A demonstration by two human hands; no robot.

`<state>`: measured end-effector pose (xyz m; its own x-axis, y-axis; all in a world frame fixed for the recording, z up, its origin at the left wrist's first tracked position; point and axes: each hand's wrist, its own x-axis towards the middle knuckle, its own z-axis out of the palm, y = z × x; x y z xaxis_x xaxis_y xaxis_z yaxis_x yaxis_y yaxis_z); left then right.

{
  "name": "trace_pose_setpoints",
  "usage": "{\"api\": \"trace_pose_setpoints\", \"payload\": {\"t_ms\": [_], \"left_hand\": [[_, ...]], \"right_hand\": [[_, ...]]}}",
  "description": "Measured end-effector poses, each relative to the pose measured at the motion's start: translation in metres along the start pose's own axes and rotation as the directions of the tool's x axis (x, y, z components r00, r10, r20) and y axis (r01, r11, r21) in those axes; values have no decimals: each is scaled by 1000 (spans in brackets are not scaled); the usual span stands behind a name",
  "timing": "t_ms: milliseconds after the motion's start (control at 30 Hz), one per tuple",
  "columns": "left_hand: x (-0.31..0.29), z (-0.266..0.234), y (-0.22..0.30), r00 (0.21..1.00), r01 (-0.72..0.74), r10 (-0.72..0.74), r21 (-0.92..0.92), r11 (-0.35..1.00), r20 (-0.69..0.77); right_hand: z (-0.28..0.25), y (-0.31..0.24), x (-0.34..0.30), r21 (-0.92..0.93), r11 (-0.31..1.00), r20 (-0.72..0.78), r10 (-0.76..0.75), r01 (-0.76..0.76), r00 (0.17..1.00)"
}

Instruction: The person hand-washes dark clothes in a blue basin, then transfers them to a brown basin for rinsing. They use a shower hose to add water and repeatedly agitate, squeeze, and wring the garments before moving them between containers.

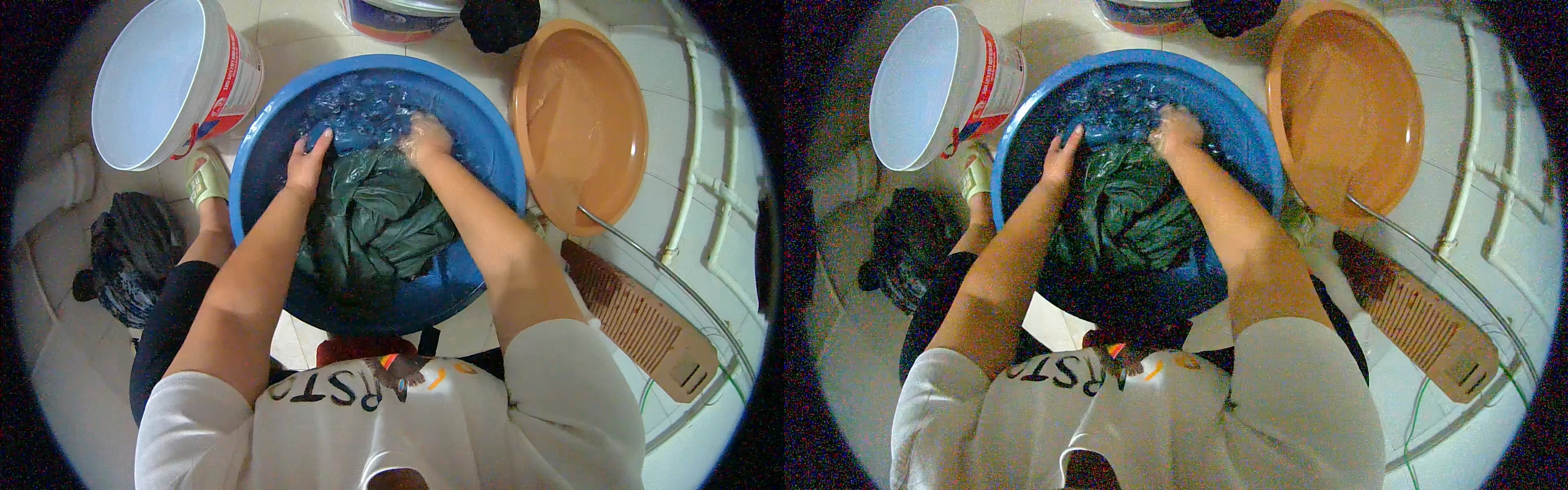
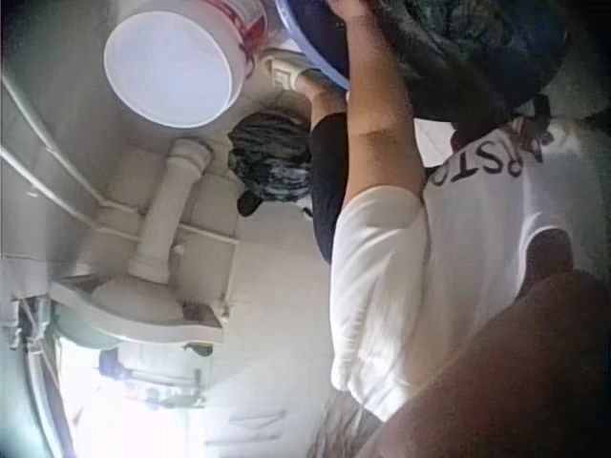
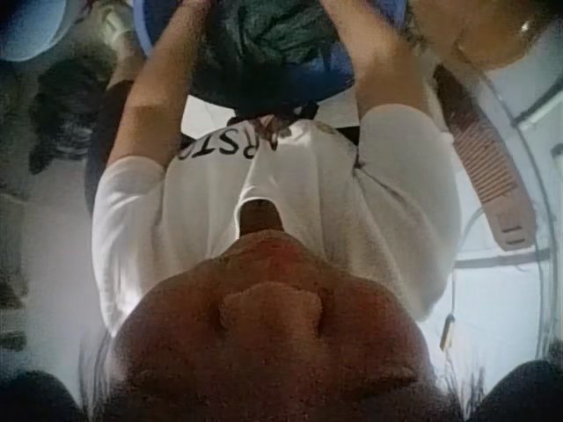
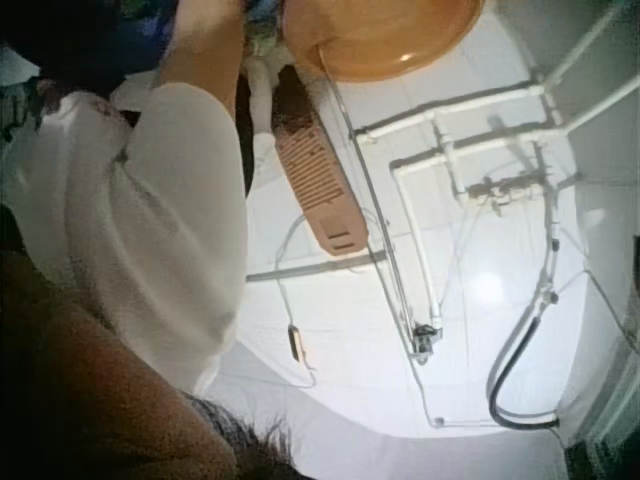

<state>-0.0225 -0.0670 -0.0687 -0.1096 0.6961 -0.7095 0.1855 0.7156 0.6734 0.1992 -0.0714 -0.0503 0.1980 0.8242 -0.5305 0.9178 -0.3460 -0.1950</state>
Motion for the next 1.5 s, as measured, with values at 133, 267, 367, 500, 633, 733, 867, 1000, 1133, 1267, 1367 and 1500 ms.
{"api": "trace_pose_setpoints", "payload": {"t_ms": [133,267,367,500,633,733,867,1000,1133,1267,1367,1500], "left_hand": [[-16,-6,53,870,431,-247,-415,801,427],[-14,-15,64,806,419,2,-573,704,592],[-44,-3,71,857,309,78,-629,714,510],[-47,-2,57,821,435,12,-638,636,571],[-36,4,46,794,516,-76,-603,609,603],[-25,12,45,793,534,-152,-554,638,590],[-21,24,54,979,131,-120,-53,990,164],[-52,21,38,720,-507,675,788,349,164],[-49,14,15,742,-532,437,843,-77,508],[-20,11,9,927,-362,190,906,221,324],[4,15,9,984,-172,124,859,483,127],[-9,22,50,889,365,-79,-591,720,452]], "right_hand": [[-32,-46,-47,286,850,-146,-418,443,897],[-36,-94,-98,480,471,-334,-681,740,651],[-32,-122,-112,475,281,-541,-654,834,529],[-25,-116,-89,247,362,-502,-746,899,438],[-20,-94,-76,145,449,-512,-728,882,455],[-13,-71,-53,176,613,-472,-634,770,613],[-25,-8,-17,97,940,-314,-283,327,906],[-14,-9,-49,-120,966,-154,-247,230,957],[-15,-12,-43,-71,973,169,-207,221,964],[4,-2,-4,49,991,188,-129,122,974],[10,-34,18,120,980,177,134,-157,975],[-7,-75,-26,587,745,-364,-107,318,925]]}}
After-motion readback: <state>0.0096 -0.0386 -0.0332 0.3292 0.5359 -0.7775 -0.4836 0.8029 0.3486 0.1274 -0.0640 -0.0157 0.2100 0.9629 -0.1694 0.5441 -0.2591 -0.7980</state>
